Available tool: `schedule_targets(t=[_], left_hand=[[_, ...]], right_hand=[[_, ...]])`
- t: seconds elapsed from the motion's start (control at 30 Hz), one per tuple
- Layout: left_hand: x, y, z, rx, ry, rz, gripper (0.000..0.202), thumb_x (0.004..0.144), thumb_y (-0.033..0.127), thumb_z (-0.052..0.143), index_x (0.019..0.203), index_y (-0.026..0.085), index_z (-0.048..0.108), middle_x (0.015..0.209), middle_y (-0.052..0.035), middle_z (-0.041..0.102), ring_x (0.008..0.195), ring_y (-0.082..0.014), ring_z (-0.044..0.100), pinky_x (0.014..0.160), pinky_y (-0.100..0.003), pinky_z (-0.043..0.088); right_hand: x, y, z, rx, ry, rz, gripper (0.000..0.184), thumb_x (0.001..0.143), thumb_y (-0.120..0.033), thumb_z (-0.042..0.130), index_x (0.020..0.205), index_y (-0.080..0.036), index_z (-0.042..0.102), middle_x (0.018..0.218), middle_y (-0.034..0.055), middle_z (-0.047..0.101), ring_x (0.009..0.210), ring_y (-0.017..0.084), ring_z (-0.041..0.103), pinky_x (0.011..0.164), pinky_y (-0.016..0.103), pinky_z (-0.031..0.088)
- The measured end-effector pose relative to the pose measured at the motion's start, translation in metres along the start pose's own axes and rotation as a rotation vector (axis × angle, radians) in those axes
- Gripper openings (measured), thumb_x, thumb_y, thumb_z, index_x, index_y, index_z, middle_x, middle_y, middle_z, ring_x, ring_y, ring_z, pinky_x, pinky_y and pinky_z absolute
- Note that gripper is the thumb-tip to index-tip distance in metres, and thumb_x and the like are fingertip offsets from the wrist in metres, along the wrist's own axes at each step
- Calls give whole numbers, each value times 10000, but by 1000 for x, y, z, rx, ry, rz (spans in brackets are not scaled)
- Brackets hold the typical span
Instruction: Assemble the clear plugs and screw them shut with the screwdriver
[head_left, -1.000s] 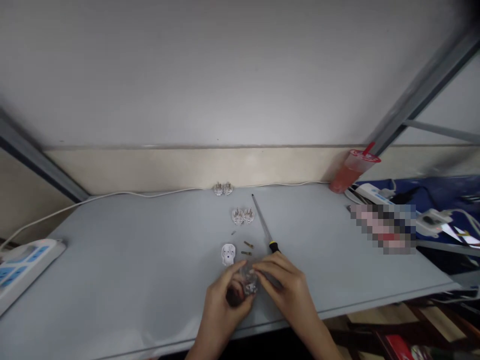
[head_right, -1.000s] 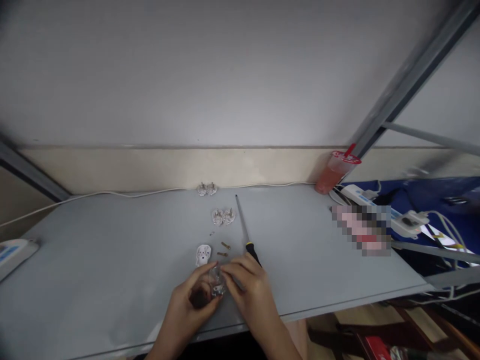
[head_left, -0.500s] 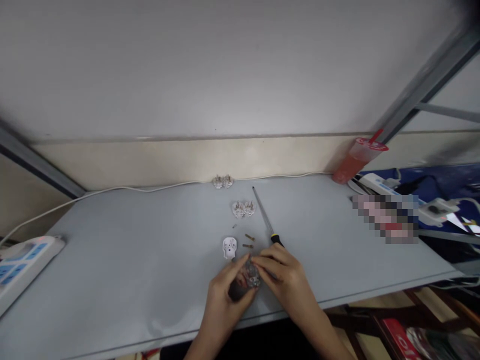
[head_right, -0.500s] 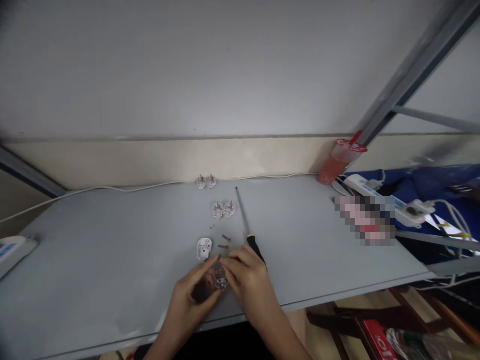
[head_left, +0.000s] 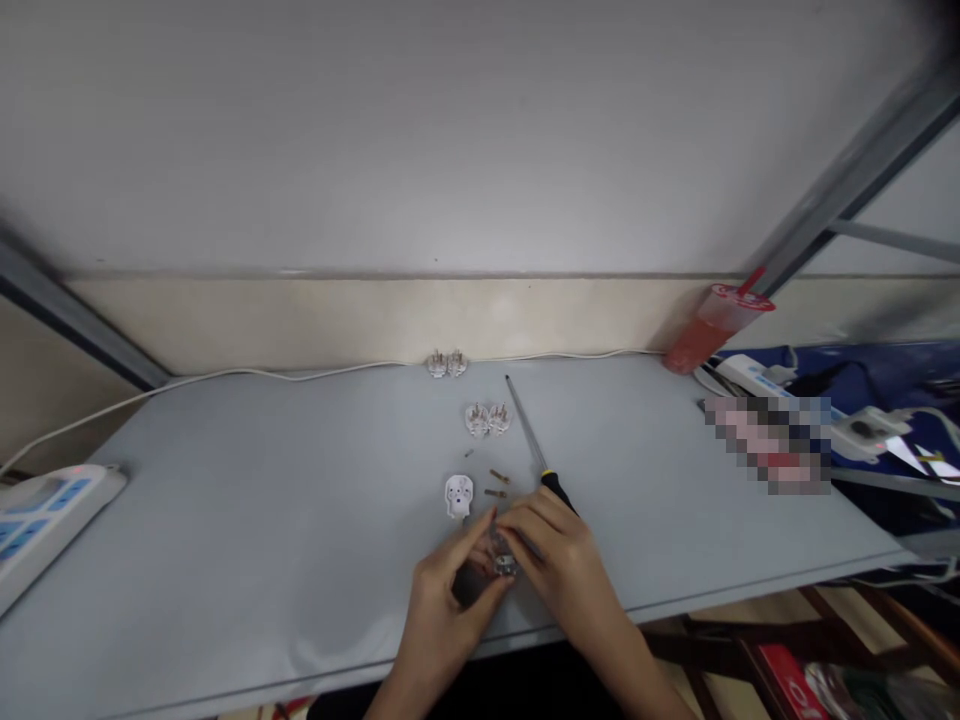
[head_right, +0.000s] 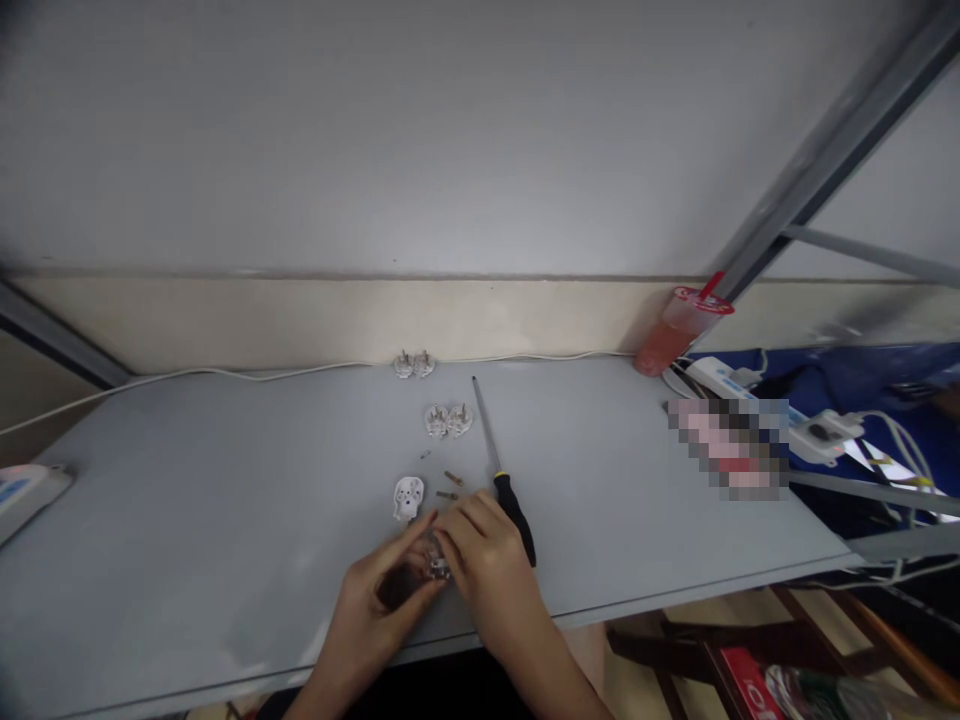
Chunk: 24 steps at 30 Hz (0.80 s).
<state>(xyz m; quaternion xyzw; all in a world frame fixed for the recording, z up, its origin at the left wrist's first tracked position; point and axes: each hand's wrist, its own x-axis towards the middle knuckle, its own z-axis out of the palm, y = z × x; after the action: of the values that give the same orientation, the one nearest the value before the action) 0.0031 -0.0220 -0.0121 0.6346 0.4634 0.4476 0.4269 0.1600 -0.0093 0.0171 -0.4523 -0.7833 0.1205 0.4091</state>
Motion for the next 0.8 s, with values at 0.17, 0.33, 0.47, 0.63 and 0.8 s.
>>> schedule_targets(t=[0.17, 0.33, 0.47, 0.63, 0.8], left_hand=[[-1, -2, 1, -49, 13, -55, 547, 708, 158, 712, 1248, 198, 631, 788, -4, 747, 651, -132, 687, 697, -222, 578], [-2, -2, 1, -60, -9, -78, 535, 744, 189, 689, 1273, 185, 607, 747, -1, 757, 649, -130, 704, 725, -221, 582], [-2, -1, -1, -50, -34, -72, 538, 776, 219, 673, 1302, 161, 578, 726, -5, 761, 670, -132, 712, 754, -217, 575], [-2, -1, 0, -46, -38, -56, 535, 782, 218, 672, 1307, 175, 575, 714, 8, 753, 661, -126, 707, 732, -202, 568], [-2, -1, 1, -45, -35, -70, 535, 774, 228, 674, 1298, 166, 586, 690, 4, 734, 582, -116, 657, 619, -186, 548]], right_hand=[[1, 18, -4, 0, -13, 82, 217, 883, -108, 529, 1064, -192, 615, 909, 28, 654, 822, 111, 596, 733, 227, 520], [16, 35, -1, -153, -147, 208, 191, 833, -53, 557, 921, -174, 677, 878, 47, 661, 875, 182, 587, 774, 310, 502], [25, 33, 4, -242, -294, 239, 168, 832, -86, 574, 895, -180, 698, 868, 50, 658, 905, 201, 568, 836, 345, 476], [28, 32, 9, -319, -340, 271, 146, 866, -149, 546, 883, -171, 690, 893, 69, 642, 966, 233, 530, 857, 387, 452], [26, 33, 11, -320, -325, 271, 156, 882, -167, 527, 882, -165, 683, 923, 70, 622, 1012, 228, 491, 922, 395, 421]])
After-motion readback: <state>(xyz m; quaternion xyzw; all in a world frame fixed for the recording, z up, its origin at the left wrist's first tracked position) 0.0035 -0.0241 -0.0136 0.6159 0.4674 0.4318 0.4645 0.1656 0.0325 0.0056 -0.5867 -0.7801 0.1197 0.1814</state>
